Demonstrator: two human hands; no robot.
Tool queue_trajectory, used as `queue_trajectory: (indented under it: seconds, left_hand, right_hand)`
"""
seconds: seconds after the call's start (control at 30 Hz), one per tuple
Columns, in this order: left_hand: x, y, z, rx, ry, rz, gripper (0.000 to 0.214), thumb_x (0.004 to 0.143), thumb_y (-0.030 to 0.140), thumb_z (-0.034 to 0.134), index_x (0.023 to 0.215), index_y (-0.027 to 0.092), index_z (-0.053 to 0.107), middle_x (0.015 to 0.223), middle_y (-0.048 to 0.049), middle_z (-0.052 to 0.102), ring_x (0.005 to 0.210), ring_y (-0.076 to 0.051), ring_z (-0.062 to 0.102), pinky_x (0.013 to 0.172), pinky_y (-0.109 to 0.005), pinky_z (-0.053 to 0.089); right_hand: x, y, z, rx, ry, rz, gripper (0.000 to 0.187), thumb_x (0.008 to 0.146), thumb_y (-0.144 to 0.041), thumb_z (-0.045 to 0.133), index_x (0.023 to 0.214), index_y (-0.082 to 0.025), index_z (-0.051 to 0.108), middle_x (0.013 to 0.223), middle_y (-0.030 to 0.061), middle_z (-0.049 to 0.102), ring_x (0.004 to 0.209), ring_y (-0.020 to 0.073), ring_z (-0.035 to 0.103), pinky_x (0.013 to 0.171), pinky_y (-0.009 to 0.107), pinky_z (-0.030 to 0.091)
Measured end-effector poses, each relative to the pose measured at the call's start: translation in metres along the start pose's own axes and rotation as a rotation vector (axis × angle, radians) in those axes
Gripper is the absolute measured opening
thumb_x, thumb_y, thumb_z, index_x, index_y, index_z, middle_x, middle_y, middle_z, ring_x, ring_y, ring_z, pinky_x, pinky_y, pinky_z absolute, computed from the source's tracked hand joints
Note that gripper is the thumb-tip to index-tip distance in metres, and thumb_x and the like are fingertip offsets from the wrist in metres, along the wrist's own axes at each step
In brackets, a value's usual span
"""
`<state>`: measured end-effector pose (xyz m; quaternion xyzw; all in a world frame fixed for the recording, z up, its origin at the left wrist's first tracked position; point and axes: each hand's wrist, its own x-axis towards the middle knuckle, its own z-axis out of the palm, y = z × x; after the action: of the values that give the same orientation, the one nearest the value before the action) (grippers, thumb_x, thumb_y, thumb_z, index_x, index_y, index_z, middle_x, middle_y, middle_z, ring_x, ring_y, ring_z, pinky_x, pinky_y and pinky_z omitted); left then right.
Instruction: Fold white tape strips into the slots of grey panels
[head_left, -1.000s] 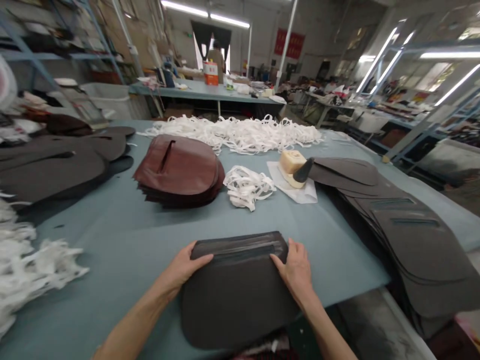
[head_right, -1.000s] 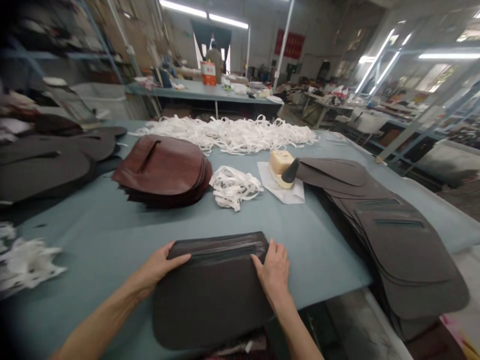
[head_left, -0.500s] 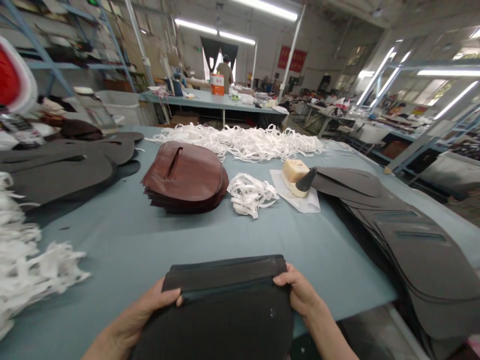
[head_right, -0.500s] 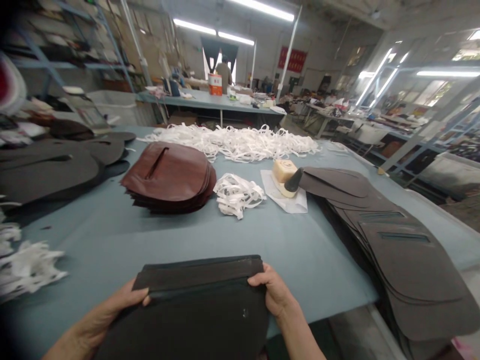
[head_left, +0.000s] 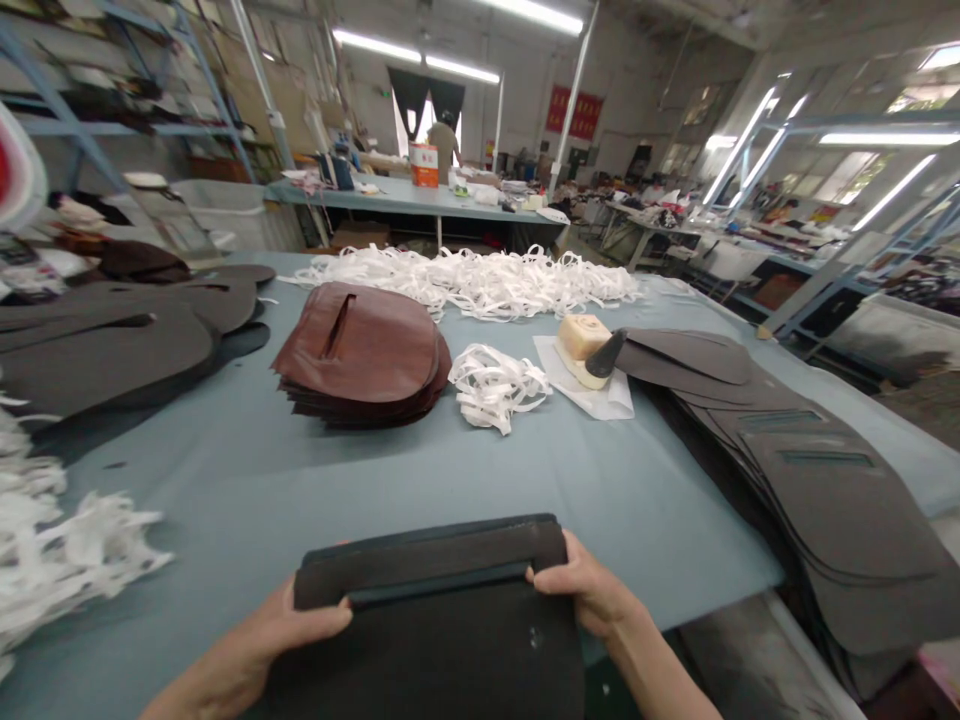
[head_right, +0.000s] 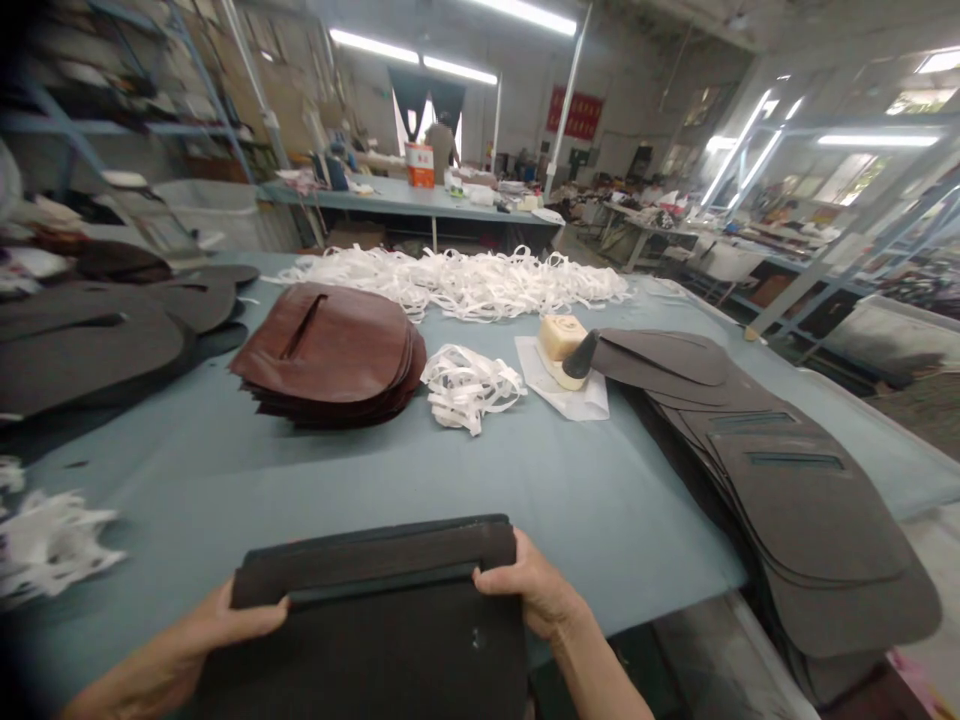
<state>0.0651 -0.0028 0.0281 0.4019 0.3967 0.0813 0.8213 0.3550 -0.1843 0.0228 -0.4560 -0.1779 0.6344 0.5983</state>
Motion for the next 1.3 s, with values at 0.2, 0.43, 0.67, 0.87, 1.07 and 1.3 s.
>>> queue_trajectory:
  seconds: [0.2,0.43,0.67,0.87,1.07,1.3]
  left_hand:
    - [0.011,0.009,0.014,0.204,0.137,0.077,0.053,0.06,0.045,0.077,0.103,0.018,0.063,0.096,-0.007,0.072,0.093,-0.032,0.066,0.086,-0.043,0.053]
    - [0.035,0.002,-0.021,0.608,0.38,0.41,0.063,0.065,0.054,0.067,0.119,0.023,0.055,0.121,-0.0077,0.062,0.115,-0.031,0.055,0.099,-0.044,0.045]
    - [0.107,0.069,0.043,1.025,0.4,0.877,0.034,0.085,0.044,0.049,0.113,0.026,0.055,0.12,-0.007,0.054,0.115,-0.024,0.05,0.102,-0.043,0.04]
    - [0.198,0.119,0.15,1.026,0.375,0.999,0.026,0.083,0.025,0.05,0.106,0.018,0.059,0.113,-0.0115,0.056,0.11,-0.027,0.048,0.095,-0.047,0.038]
    - [0.178,0.131,0.131,0.897,0.098,0.942,0.025,0.09,0.034,0.041,0.084,0.02,0.061,0.092,-0.0026,0.064,0.094,-0.018,0.057,0.089,-0.031,0.042]
    - [0.125,0.128,0.069,0.671,0.218,0.783,0.033,0.087,0.046,0.044,0.081,0.018,0.06,0.081,-0.002,0.064,0.083,-0.017,0.057,0.08,-0.028,0.042]
  right_hand:
    - [0.004,-0.003,0.002,-0.22,0.155,-0.081,0.039,0.062,-0.014,0.069,0.099,-0.017,0.057,0.083,0.0003,0.064,0.073,0.0162,0.06,0.066,0.028,0.047]
    - [0.025,-0.022,-0.029,-0.438,0.216,-0.183,0.035,0.058,-0.014,0.056,0.092,-0.021,0.05,0.086,0.0008,0.061,0.076,0.0157,0.057,0.065,0.027,0.044]
    - [0.108,-0.084,-0.048,-1.016,0.52,-0.623,0.044,0.064,-0.017,0.051,0.109,-0.02,0.051,0.106,0.0074,0.057,0.094,0.0213,0.054,0.075,0.034,0.045]
    - [0.188,-0.106,-0.009,-1.53,0.334,-0.929,0.062,0.064,-0.003,0.043,0.124,-0.019,0.047,0.124,0.0074,0.053,0.119,0.0203,0.043,0.1,0.037,0.032]
    - [0.229,-0.112,-0.046,-1.639,0.344,-0.768,0.031,0.072,-0.01,0.051,0.099,-0.018,0.061,0.104,0.0087,0.063,0.104,0.0244,0.052,0.09,0.039,0.037]
    - [0.231,-0.113,-0.06,-1.516,0.374,-0.786,0.029,0.077,-0.016,0.052,0.106,-0.017,0.056,0.109,0.0103,0.061,0.106,0.0235,0.053,0.092,0.037,0.039]
